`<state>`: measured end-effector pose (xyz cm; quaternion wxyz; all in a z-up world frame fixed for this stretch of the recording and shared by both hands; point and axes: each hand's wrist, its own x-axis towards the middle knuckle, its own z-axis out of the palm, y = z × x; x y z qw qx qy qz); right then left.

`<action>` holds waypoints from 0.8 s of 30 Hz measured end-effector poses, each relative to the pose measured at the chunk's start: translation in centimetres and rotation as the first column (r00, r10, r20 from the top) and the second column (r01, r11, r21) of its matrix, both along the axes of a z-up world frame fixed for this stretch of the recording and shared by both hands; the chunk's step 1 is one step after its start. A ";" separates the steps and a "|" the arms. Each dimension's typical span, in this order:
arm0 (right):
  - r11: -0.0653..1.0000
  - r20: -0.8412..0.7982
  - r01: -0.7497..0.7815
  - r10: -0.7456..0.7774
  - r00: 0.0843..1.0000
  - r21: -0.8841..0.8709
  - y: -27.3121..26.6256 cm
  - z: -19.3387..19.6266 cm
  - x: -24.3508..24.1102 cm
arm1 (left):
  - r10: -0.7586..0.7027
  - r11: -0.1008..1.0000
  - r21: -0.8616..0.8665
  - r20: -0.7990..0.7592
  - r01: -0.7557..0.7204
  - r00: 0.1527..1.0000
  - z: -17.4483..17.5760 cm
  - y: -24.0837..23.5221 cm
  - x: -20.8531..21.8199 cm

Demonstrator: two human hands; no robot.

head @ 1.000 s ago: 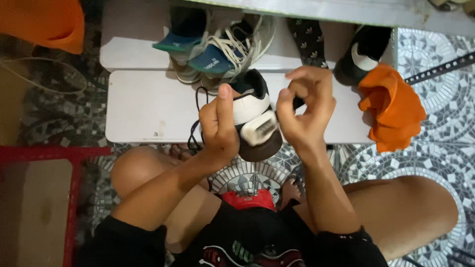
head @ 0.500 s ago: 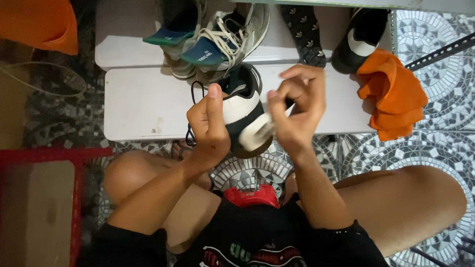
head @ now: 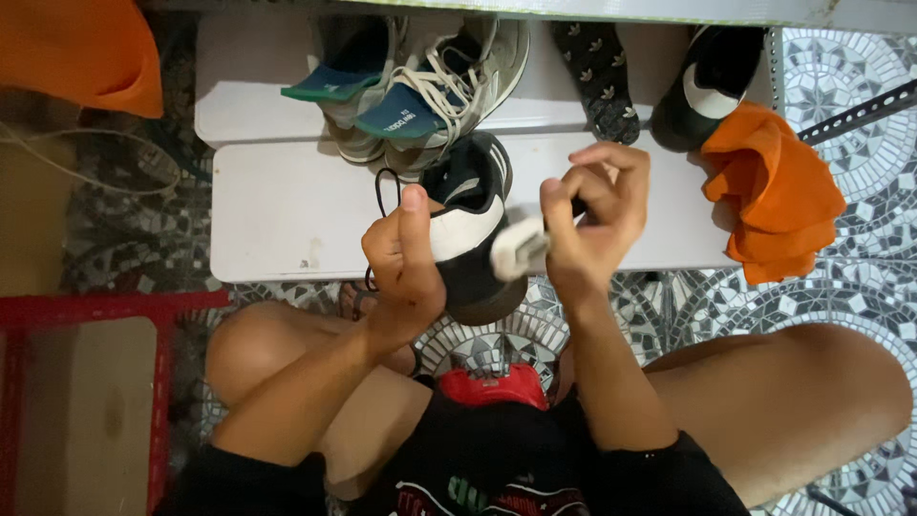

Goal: The person scrubs a black and white sneaker with a brush, focusing on the upper and side panels. They hold the shoe in their left hand and scrub with their right hand, rotating the shoe to access different areas.

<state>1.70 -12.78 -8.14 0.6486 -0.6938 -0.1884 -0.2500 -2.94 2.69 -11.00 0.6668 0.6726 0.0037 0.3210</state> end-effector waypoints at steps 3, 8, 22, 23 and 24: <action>0.999 -0.028 0.012 -0.011 1.000 0.047 0.8 0.6 -0.9 | -0.006 1.000 0.011 0.002 0.006 1.000 -0.1 -0.3 0.3; 0.987 -0.008 -0.130 0.132 0.991 0.091 0.4 -2.1 2.2 | -0.026 0.998 0.061 0.057 0.023 0.998 0.6 0.3 0.4; 0.950 -0.149 -0.183 0.225 0.963 0.252 0.6 -4.9 2.0 | -0.030 0.986 0.168 0.109 0.012 0.994 0.9 1.0 0.1; 0.938 -0.145 -0.200 0.248 0.958 0.284 0.8 -4.7 2.1 | -0.033 0.984 0.179 0.122 0.011 0.992 0.9 1.1 0.3; 0.938 -0.141 -0.200 0.247 0.959 0.282 0.9 -4.6 2.0 | -0.034 0.984 0.178 0.126 0.011 0.991 1.1 0.9 0.6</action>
